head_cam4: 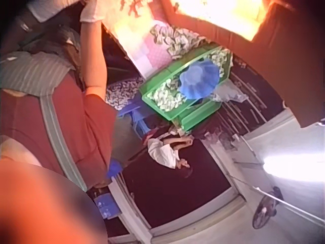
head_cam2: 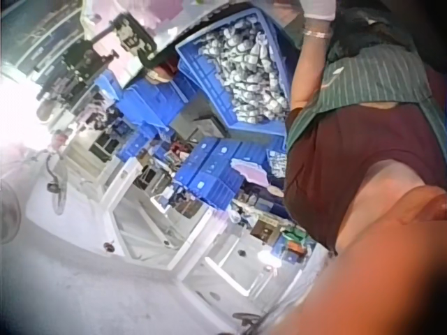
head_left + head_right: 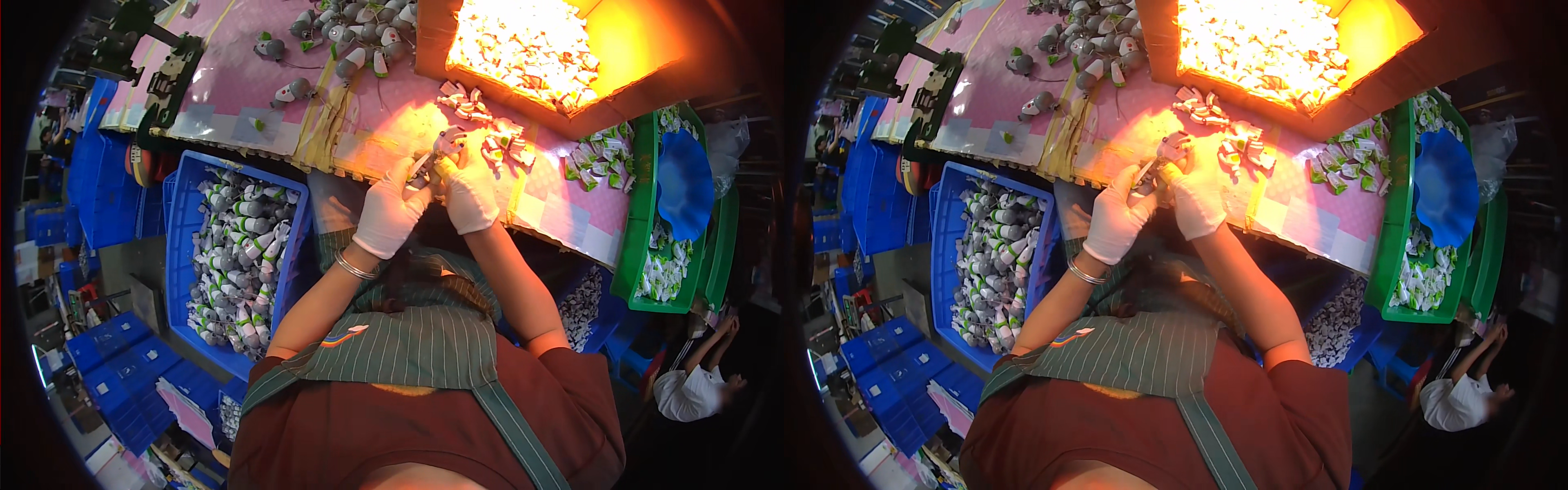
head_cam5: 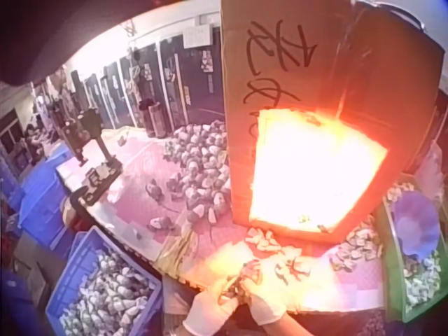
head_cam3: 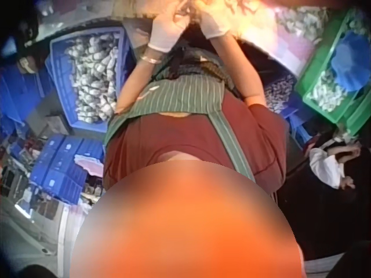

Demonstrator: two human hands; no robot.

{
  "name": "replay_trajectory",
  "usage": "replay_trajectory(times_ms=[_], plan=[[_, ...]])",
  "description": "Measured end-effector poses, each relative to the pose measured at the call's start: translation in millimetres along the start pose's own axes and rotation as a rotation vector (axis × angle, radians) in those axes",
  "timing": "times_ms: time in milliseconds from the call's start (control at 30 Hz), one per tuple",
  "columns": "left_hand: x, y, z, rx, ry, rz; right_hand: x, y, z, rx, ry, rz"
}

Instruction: Inspecting and sorting small white toy components using a light box at a factory workstation.

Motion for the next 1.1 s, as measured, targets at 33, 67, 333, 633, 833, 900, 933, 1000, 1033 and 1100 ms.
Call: replay_trajectory(times_ms=[33, 67, 333, 633, 833, 900, 933, 1000, 1033, 1100], plan=[[-2, 2, -1, -0.059, 0.081, -0.075, -3, 3, 1, -0.116, -0.075, -0.141], [-3, 4, -1, -0.116, 0.162, -0.149, 1, 6, 3, -0.138, -0.020, -0.183], [7, -4, 2, 0.114, -0.165, 0.189, 30, -40, 25, -0.219, -0.021, 0.529], [10, -9, 2, 0.107, -0.322, 0.505, 73, -158, 70, -0.729, -0.065, 1.708], [-2, -6, -2, 0.001, -0.271, 0.612, 44, -52, 39, -0.206, -0.102, 0.541], [-6, -7, -4, 0.002, -0.186, 0.612, 32, -16, 30, -0.120, 0.080, 0.418], [-2, -9, -3, 0.007, -0.165, 0.562, 29, -7, 24, -0.106, 0.080, 0.410], [6, -15, -1, -0.050, -0.135, 0.521, 23, 7, 15, -0.065, 0.152, 0.291], [7, -18, 0, -0.093, -0.102, 0.488, 20, 10, 13, -0.057, 0.152, 0.287], [4, -21, 3, -0.099, -0.130, 0.510, 16, 14, 10, -0.094, 0.025, 0.913]])
Point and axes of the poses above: each hand's wrist, its own z-axis away from the middle knuckle, its own y-axis out of the palm, x = y × z, the point moved 2 cm from there along -z, towards the middle knuckle, and after that the axes turned 14 degrees about x, right-handed, at the moved point
